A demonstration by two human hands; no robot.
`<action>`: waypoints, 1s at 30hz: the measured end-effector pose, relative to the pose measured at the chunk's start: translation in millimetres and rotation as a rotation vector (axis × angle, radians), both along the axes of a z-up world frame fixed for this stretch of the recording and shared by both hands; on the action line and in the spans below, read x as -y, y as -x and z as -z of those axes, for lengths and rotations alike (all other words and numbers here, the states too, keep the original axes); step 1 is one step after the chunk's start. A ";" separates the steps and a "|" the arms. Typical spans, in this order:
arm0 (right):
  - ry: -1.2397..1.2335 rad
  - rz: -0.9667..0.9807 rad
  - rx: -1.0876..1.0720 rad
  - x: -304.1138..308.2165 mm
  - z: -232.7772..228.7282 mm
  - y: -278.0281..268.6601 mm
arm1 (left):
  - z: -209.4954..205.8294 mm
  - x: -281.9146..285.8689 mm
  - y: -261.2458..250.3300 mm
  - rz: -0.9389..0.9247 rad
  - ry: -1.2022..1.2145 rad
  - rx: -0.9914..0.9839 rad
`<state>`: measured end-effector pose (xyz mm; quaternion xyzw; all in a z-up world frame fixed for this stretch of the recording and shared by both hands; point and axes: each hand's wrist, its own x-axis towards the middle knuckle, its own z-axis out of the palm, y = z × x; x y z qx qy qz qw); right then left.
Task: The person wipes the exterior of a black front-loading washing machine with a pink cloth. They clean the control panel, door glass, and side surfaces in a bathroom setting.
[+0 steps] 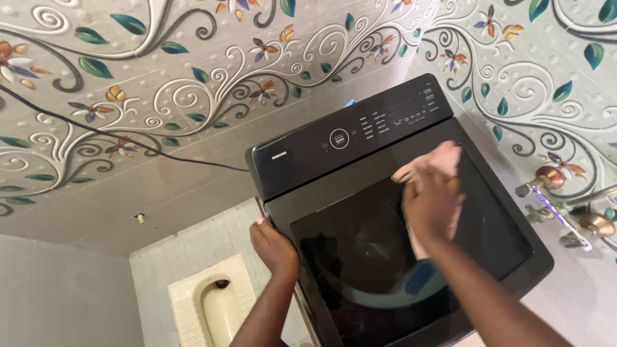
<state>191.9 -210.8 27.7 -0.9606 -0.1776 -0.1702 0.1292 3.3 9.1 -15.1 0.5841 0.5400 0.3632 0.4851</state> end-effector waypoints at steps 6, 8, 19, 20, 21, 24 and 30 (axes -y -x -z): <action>-0.018 -0.403 0.048 -74.2 -11.9 125.1 | 5.0 -3.7 -0.5 0.009 0.026 0.000; -0.012 -0.533 0.026 -94.8 -17.4 149.0 | 5.1 -2.6 1.5 0.025 0.014 0.002; -0.121 -0.750 -0.036 -82.4 -20.7 171.5 | 11.9 -7.7 -0.1 0.004 -0.030 -0.075; -0.124 -0.789 -0.040 -72.7 -20.6 174.8 | 12.0 -8.4 0.4 -0.002 -0.040 -0.092; -0.127 -0.827 -0.043 -60.6 -20.4 177.8 | 11.9 -9.2 1.5 -0.008 -0.050 -0.109; -0.159 -0.957 -0.144 -16.3 -15.5 188.0 | 10.6 -12.4 -0.1 -0.005 -0.155 -0.236; -0.192 -1.234 -0.163 82.0 23.1 187.3 | 1.3 -13.3 3.9 -0.004 -0.135 -0.311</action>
